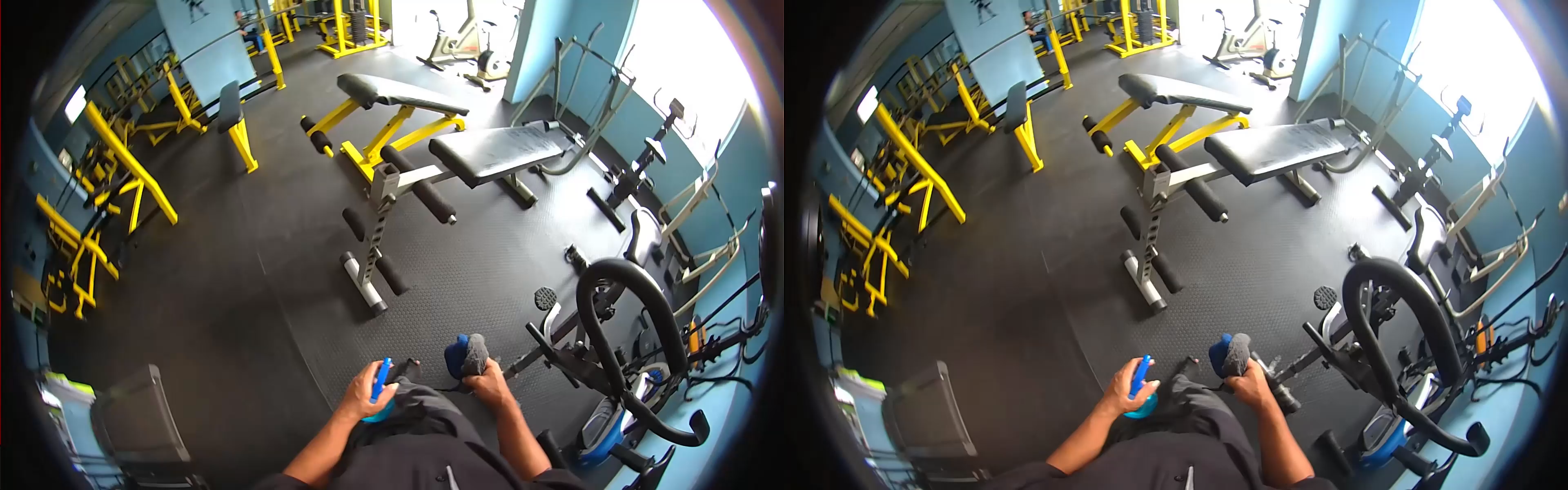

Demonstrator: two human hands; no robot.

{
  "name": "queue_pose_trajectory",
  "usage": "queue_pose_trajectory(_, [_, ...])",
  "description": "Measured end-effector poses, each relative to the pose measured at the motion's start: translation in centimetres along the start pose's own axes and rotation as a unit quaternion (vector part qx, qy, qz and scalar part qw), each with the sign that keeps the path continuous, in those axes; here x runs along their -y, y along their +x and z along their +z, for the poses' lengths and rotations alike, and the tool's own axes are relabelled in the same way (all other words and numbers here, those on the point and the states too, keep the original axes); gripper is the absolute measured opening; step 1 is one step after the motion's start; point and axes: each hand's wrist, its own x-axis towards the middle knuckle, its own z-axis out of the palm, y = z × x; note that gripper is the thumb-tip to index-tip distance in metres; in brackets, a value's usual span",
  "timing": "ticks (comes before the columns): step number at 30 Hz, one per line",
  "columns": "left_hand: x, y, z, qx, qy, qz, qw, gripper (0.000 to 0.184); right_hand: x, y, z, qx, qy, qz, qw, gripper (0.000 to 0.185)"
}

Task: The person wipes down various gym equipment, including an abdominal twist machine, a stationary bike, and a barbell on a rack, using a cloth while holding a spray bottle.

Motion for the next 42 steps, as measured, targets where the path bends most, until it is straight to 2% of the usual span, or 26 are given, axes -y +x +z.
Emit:
queue_pose_trajectory(1, [-0.2, 1.9, 0.1, 0.011, -0.006, -0.042, 0.999, 0.047, 1.4, 2.0, -0.1, 0.042, 0.000, 0.023, 0.999, 0.036])
queue_pose_trajectory(2, [0.6, 4.1, 0.3, 0.008, -0.013, -0.011, 1.000, 0.048, 1.1, 4.9, -0.2, 0.070, 0.033, -0.034, 0.996, 0.037])
queue_pose_trajectory(3, [1.1, 5.9, 0.5, 0.005, -0.025, 0.016, 1.000, 0.049, 2.7, 7.5, -0.4, 0.065, 0.038, -0.032, 0.997, 0.037])
queue_pose_trajectory(5, [0.4, 9.6, 0.0, 0.013, -0.041, 0.008, 0.999, 0.049, 7.5, 12.8, -1.4, 0.169, 0.088, -0.069, 0.979, 0.039])
queue_pose_trajectory(7, [-0.8, 14.2, -1.5, 0.072, -0.082, -0.058, 0.992, 0.049, 13.6, 17.4, -2.2, 0.221, 0.179, -0.092, 0.954, 0.046])
queue_pose_trajectory(8, [-0.9, 16.4, -1.8, 0.058, -0.091, -0.054, 0.993, 0.048, 16.5, 19.9, -2.8, 0.229, 0.218, -0.138, 0.939, 0.061])
queue_pose_trajectory(10, [-1.0, 21.3, -2.1, 0.059, -0.099, -0.082, 0.990, 0.048, 22.8, 24.0, -4.0, 0.285, 0.330, -0.209, 0.875, 0.075])
queue_pose_trajectory(11, [-0.6, 23.5, -1.6, 0.061, -0.102, -0.112, 0.987, 0.047, 22.8, 26.8, -5.7, 0.276, 0.322, -0.213, 0.880, 0.082])
queue_pose_trajectory(12, [1.4, 25.9, -0.8, 0.034, -0.098, -0.054, 0.993, 0.045, 24.1, 29.0, -6.8, 0.266, 0.324, -0.222, 0.880, 0.079])
queue_pose_trajectory(13, [1.6, 29.0, -1.0, 0.059, -0.102, -0.043, 0.992, 0.045, 25.4, 30.7, -7.9, 0.251, 0.325, -0.233, 0.882, 0.076])
queue_pose_trajectory(16, [-0.3, 36.3, -1.1, 0.069, -0.139, -0.100, 0.983, 0.044, 27.2, 34.8, -11.4, 0.168, 0.323, -0.191, 0.911, 0.070])
queue_pose_trajectory(19, [-1.0, 42.6, 0.3, 0.096, -0.173, -0.037, 0.980, 0.043, 26.7, 37.5, -15.6, 0.135, 0.290, -0.179, 0.930, 0.065])
queue_pose_trajectory(21, [-2.2, 46.5, 1.0, 0.133, -0.158, -0.036, 0.978, 0.044, 26.7, 38.1, -17.9, 0.090, 0.317, -0.168, 0.929, 0.059])
queue_pose_trajectory(23, [-3.2, 50.2, 2.2, 0.182, -0.056, 0.010, 0.982, 0.045, 26.4, 38.5, -20.3, 0.014, 0.332, -0.132, 0.934, 0.052])
queue_pose_trajectory(24, [-2.9, 51.5, 3.2, 0.199, -0.076, -0.006, 0.977, 0.045, 25.3, 39.2, -21.8, -0.029, 0.315, -0.114, 0.942, 0.045])
queue_pose_trajectory(25, [-2.8, 52.7, 4.5, 0.211, -0.078, 0.002, 0.974, 0.045, 24.0, 39.6, -23.6, -0.043, 0.315, -0.118, 0.941, 0.045])
queue_pose_trajectory(27, [-3.3, 55.5, 6.6, 0.258, -0.070, -0.009, 0.964, 0.047, 22.0, 40.3, -27.2, -0.165, 0.206, -0.010, 0.964, 0.042])
queue_pose_trajectory(28, [-4.0, 56.8, 7.9, 0.258, -0.066, 0.012, 0.964, 0.047, 21.4, 40.6, -28.9, -0.205, 0.182, -0.002, 0.962, 0.039])
queue_pose_trajectory(33, [-5.9, 63.2, 17.6, 0.251, -0.096, -0.009, 0.963, 0.046, 17.1, 44.8, -40.0, -0.267, 0.154, 0.013, 0.951, 0.042])
queue_pose_trajectory(35, [-7.1, 66.1, 22.1, 0.250, -0.060, -0.021, 0.966, 0.045, 17.0, 47.8, -44.6, -0.317, 0.117, 0.027, 0.941, 0.042])
queue_pose_trajectory(36, [-8.1, 67.6, 24.4, 0.266, -0.045, -0.053, 0.961, 0.047, 18.5, 49.2, -46.5, -0.321, 0.136, 0.083, 0.934, 0.042])
queue_pose_trajectory(39, [-11.8, 72.5, 31.1, 0.293, -0.046, -0.040, 0.954, 0.047, 17.8, 53.6, -52.6, -0.322, 0.201, 0.008, 0.925, 0.038])
queue_pose_trajectory(42, [-18.4, 78.7, 36.4, 0.311, -0.036, 0.043, 0.949, 0.046, 23.1, 54.9, -58.1, -0.299, 0.222, -0.084, 0.924, 0.036])
